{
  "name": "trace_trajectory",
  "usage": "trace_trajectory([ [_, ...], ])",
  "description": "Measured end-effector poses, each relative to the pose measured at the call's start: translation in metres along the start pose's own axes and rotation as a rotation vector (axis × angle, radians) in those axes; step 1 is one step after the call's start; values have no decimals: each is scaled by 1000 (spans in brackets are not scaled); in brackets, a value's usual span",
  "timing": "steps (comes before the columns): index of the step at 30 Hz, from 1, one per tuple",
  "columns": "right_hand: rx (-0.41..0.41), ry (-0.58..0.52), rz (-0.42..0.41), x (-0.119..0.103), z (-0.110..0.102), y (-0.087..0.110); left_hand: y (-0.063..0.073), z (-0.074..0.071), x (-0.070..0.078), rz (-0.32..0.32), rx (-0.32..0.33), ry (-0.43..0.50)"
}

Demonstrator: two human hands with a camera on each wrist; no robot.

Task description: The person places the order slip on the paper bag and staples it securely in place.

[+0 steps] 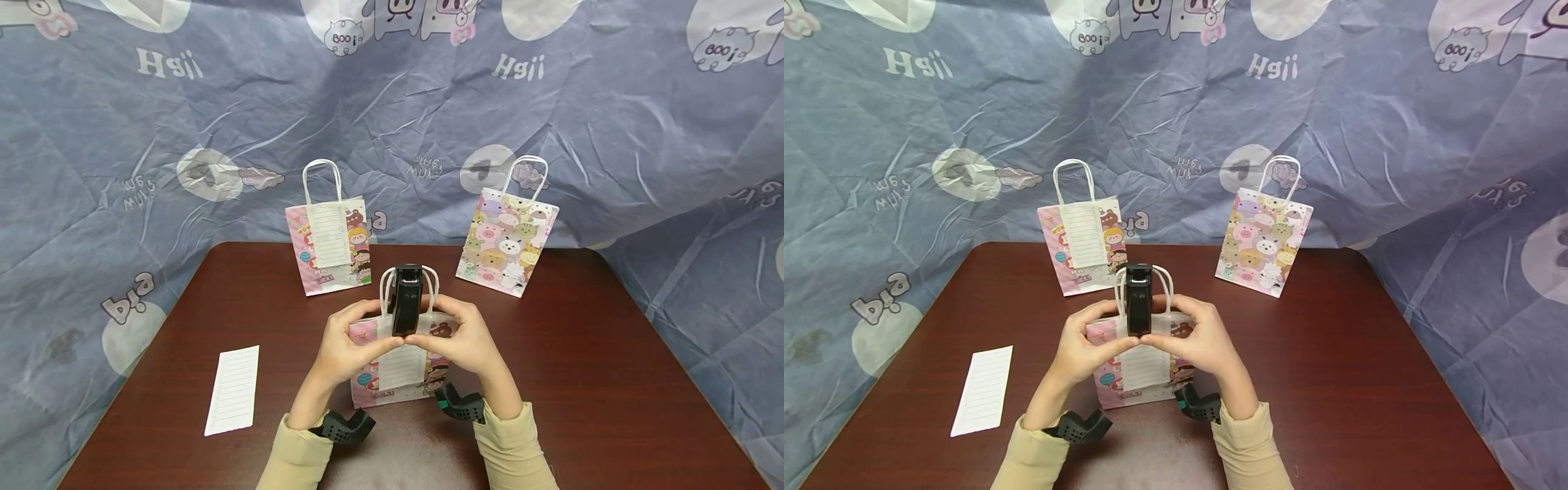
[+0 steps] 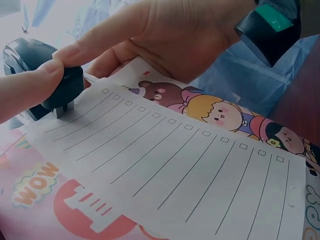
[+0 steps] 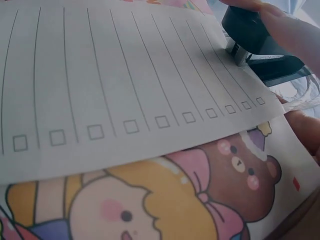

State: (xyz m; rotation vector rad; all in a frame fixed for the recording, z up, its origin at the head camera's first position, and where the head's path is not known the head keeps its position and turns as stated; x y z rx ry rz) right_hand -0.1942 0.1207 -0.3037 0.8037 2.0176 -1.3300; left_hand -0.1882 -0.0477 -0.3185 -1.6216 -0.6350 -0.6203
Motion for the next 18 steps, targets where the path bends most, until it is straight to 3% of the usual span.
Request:
trace_trajectory([
  [7, 3, 24, -6, 0, 0, 0, 0, -1, -2, -29, -10, 13],
  [12, 67, -13, 19, 17, -3, 4, 0, -2, -4, -47, -15, 33],
  [18, 132, -55, -146, 20, -7, 7, 1, -1, -7, -52, -24, 57],
])
Point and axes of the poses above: each hand's wrist, its own y-axis away from the middle knuckle, its own z-axis out of the palm, x = y × z, the point moved 5 cm from there along -y, towards the middle knuckle, and after that the axes turned 4 degrees about x, right-handed, at the moved point
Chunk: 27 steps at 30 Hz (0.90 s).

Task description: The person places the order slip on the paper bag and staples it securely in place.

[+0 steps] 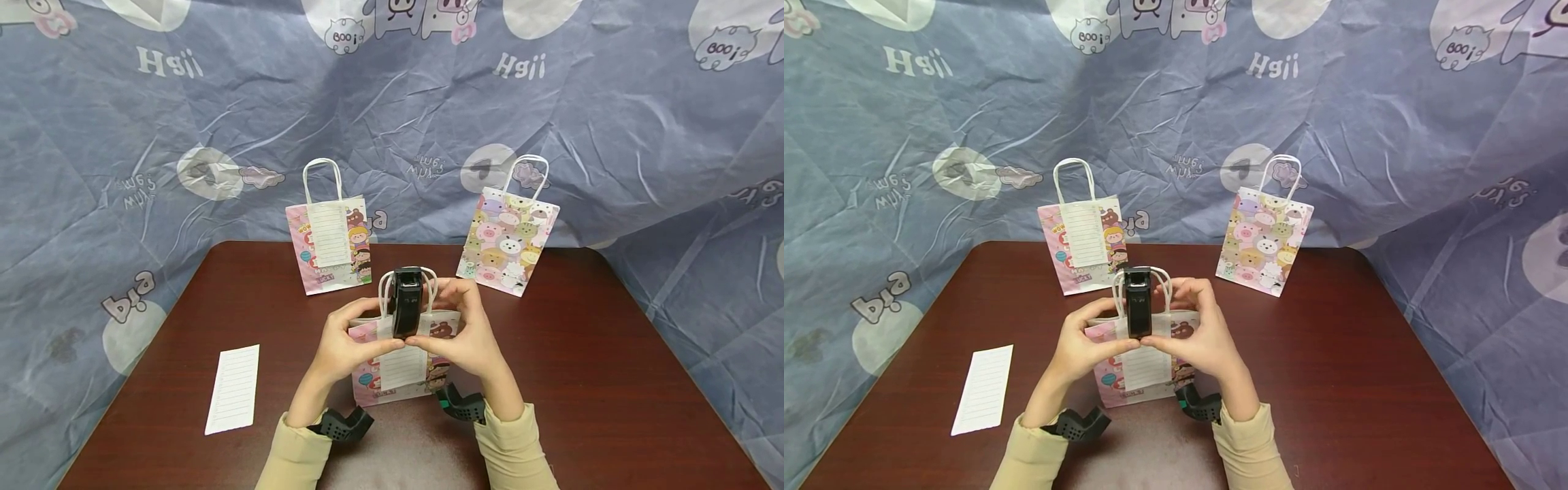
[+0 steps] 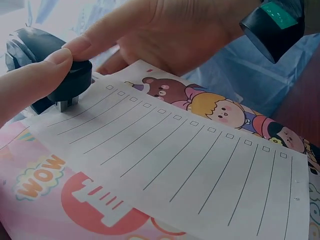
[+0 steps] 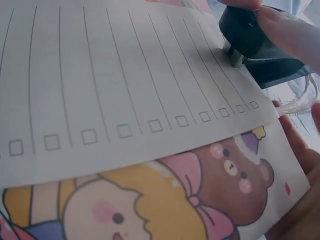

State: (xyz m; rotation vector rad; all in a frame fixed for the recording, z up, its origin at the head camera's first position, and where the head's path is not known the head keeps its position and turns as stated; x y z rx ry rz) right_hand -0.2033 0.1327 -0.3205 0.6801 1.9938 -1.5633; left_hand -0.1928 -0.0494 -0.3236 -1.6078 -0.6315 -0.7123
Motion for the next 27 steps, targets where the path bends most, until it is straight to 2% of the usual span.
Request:
trace_trajectory([
  [3, -29, 46, -38, -2, 0, 0, 0, 0, -1, 7, -5, 9],
  [9, -101, 173, -43, -6, 2, 1, 0, 0, 0, 34, -17, 12],
  [12, -122, 163, -75, -12, 3, -2, 0, 0, 0, 26, -37, 10],
  [15, -134, 120, -108, -25, 5, -7, 0, -1, -2, -8, -64, 20],
  [19, -134, 69, -103, -35, 5, -10, 0, -3, -3, -38, -70, 30],
  [24, -104, 52, -106, -20, 2, -5, -1, -5, -6, -69, -49, 20],
  [27, -66, 56, -123, -11, -2, -3, -1, -7, -7, -111, -34, -29],
])
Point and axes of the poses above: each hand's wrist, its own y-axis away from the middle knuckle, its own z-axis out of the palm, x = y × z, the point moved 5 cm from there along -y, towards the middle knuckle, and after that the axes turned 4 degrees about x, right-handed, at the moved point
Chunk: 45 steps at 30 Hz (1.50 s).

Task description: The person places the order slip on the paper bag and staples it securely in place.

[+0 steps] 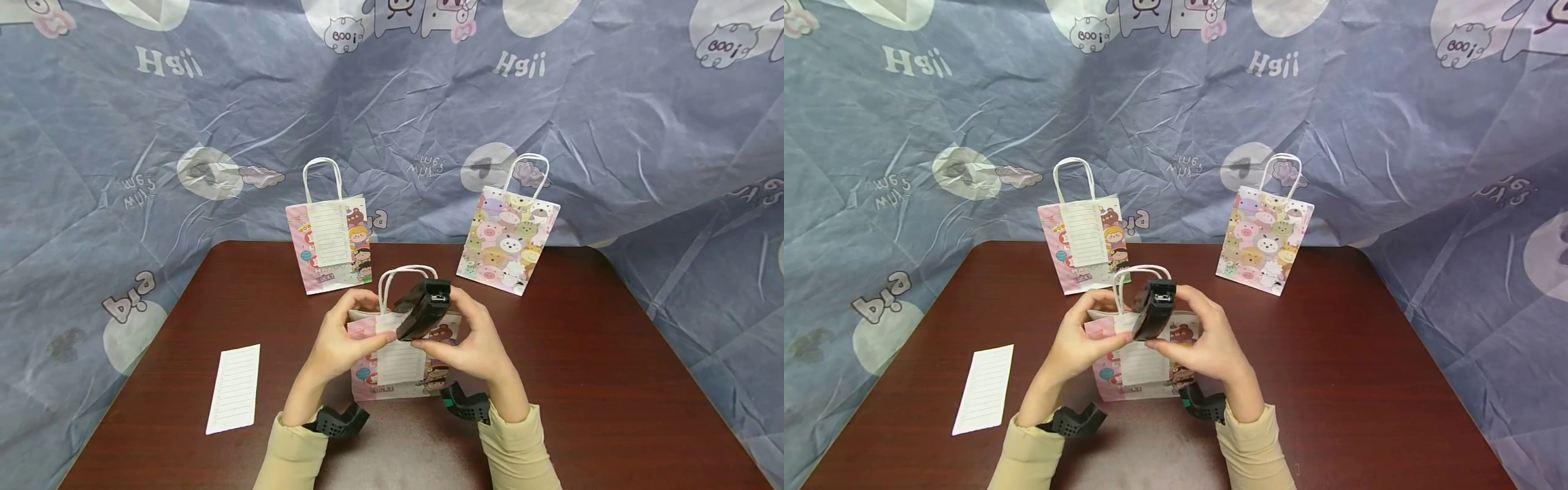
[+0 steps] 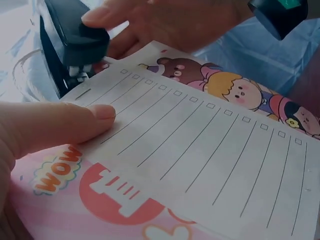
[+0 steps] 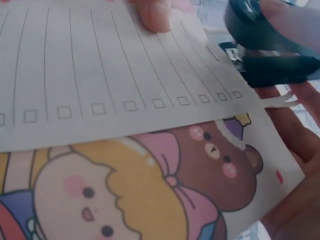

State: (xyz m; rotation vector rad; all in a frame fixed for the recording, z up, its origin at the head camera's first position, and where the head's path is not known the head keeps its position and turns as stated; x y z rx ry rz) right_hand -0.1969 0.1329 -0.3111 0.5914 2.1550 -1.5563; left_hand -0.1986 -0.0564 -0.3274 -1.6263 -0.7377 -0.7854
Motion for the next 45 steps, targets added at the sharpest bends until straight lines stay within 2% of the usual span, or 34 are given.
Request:
trace_trajectory([
  [4, 61, -23, -14, 1, -4, 1, 0, -3, -2, -76, 0, -97],
  [9, 136, -50, -42, -20, -6, -9, -1, -7, -6, -136, 0, -174],
  [11, 154, -65, -52, -22, -8, -10, -1, -10, -9, -129, 16, -177],
  [15, 174, -87, -57, -3, -14, -4, 1, -18, -34, -106, 71, -175],
  [18, 181, -94, -30, 6, -19, 0, 3, -26, -53, -100, 118, -214],
  [20, 181, -103, 4, 4, -21, -1, 3, -29, -57, -109, 132, -259],
  [25, 178, -43, 94, -2, -24, -3, 6, -36, -65, -172, 103, -314],
  [28, 173, -18, 136, 5, -28, 1, 7, -39, -71, -220, 81, -317],
  [31, 165, -37, 182, 18, -32, 6, 8, -40, -74, -254, 72, -318],
  [38, 165, -52, 232, 36, -39, 14, 12, -40, -86, -386, 27, -197],
  [45, 158, -32, 274, 42, -43, 16, 13, -40, -91, -419, 22, -157],
])
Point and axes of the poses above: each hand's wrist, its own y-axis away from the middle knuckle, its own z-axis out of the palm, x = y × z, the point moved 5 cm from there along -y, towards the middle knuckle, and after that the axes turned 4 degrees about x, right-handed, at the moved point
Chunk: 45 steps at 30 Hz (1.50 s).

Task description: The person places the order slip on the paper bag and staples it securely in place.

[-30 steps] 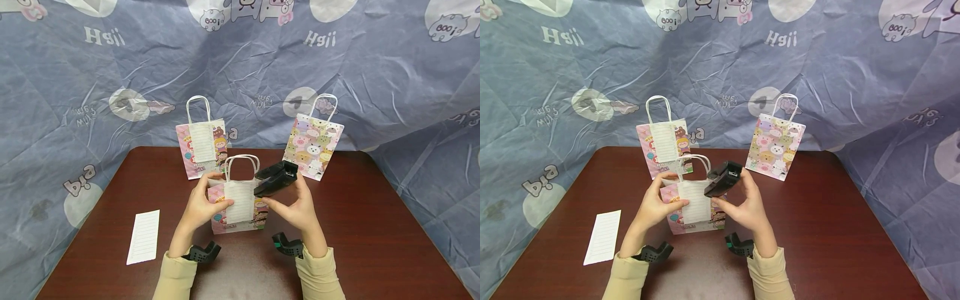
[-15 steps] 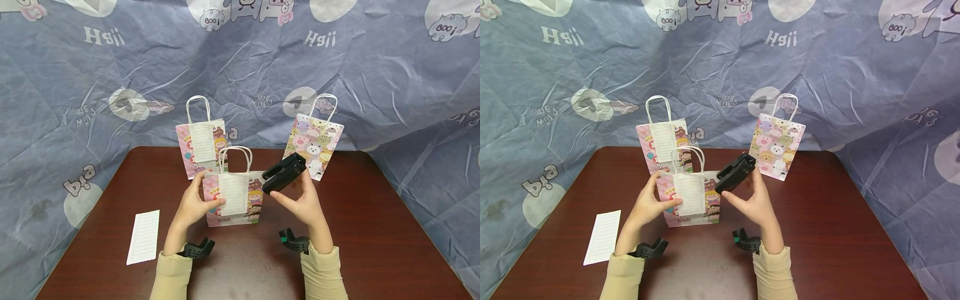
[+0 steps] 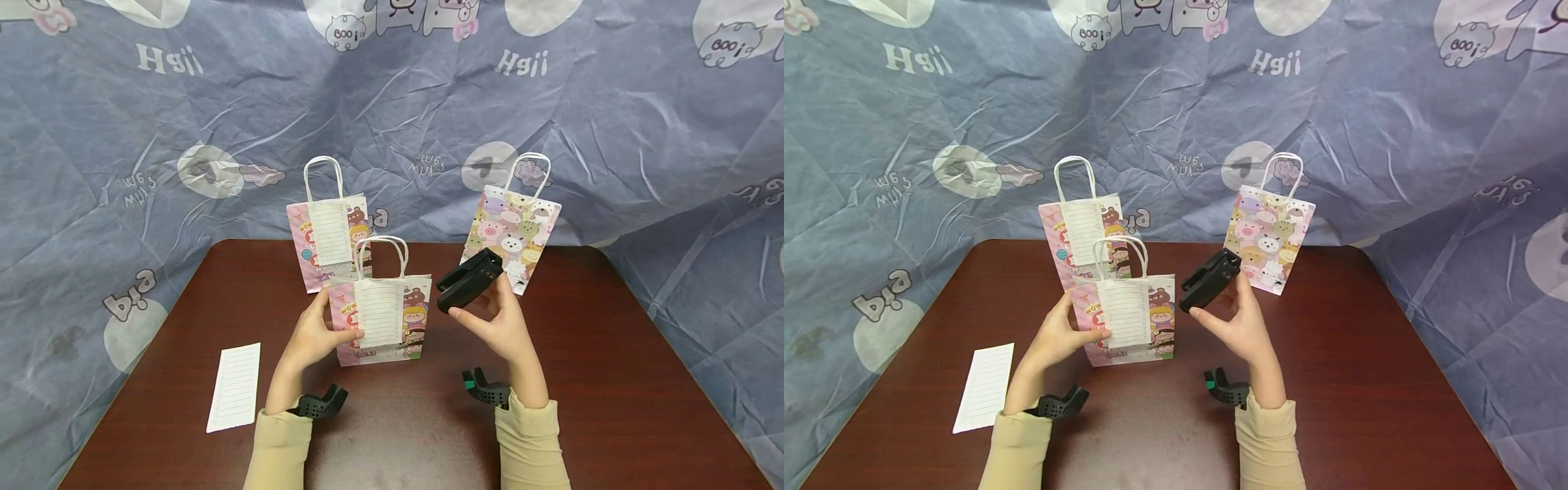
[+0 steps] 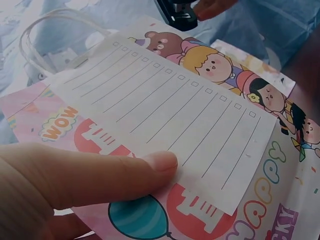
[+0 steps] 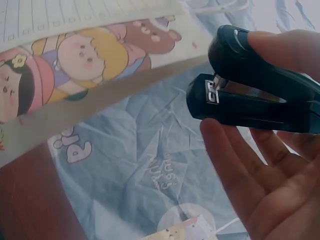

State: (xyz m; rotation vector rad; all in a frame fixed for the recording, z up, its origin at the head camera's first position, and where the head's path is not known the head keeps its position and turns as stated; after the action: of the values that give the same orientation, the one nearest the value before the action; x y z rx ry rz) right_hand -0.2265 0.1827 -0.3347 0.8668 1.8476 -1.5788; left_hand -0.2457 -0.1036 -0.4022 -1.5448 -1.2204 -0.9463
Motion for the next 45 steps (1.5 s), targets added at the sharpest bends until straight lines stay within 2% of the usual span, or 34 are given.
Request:
trace_trajectory([
  [4, -31, 40, 65, 3, 0, 0, 0, -3, -2, -1, 3, -11],
  [10, -58, 63, 122, 5, -1, -1, 0, -14, -3, -9, 47, -56],
  [17, -49, 24, 183, 38, -7, 3, 11, -32, 22, 8, 85, -33],
  [21, -66, -19, 153, 46, -8, 4, 14, -41, 24, 7, 123, -54],
  [27, -93, -50, 164, 55, -9, 5, 15, -52, 18, -24, 164, -55],
  [32, -102, -44, 226, 66, -14, 10, 18, -62, 15, -36, 203, -82],
  [37, -114, -69, 315, 78, -17, 14, 20, -70, 11, -53, 237, -64],
  [41, -139, -86, 371, 85, -17, 16, 17, -75, -3, -43, 258, -43],
  [45, -172, -39, 420, 94, -17, 19, 14, -81, -21, -44, 285, -15],
])
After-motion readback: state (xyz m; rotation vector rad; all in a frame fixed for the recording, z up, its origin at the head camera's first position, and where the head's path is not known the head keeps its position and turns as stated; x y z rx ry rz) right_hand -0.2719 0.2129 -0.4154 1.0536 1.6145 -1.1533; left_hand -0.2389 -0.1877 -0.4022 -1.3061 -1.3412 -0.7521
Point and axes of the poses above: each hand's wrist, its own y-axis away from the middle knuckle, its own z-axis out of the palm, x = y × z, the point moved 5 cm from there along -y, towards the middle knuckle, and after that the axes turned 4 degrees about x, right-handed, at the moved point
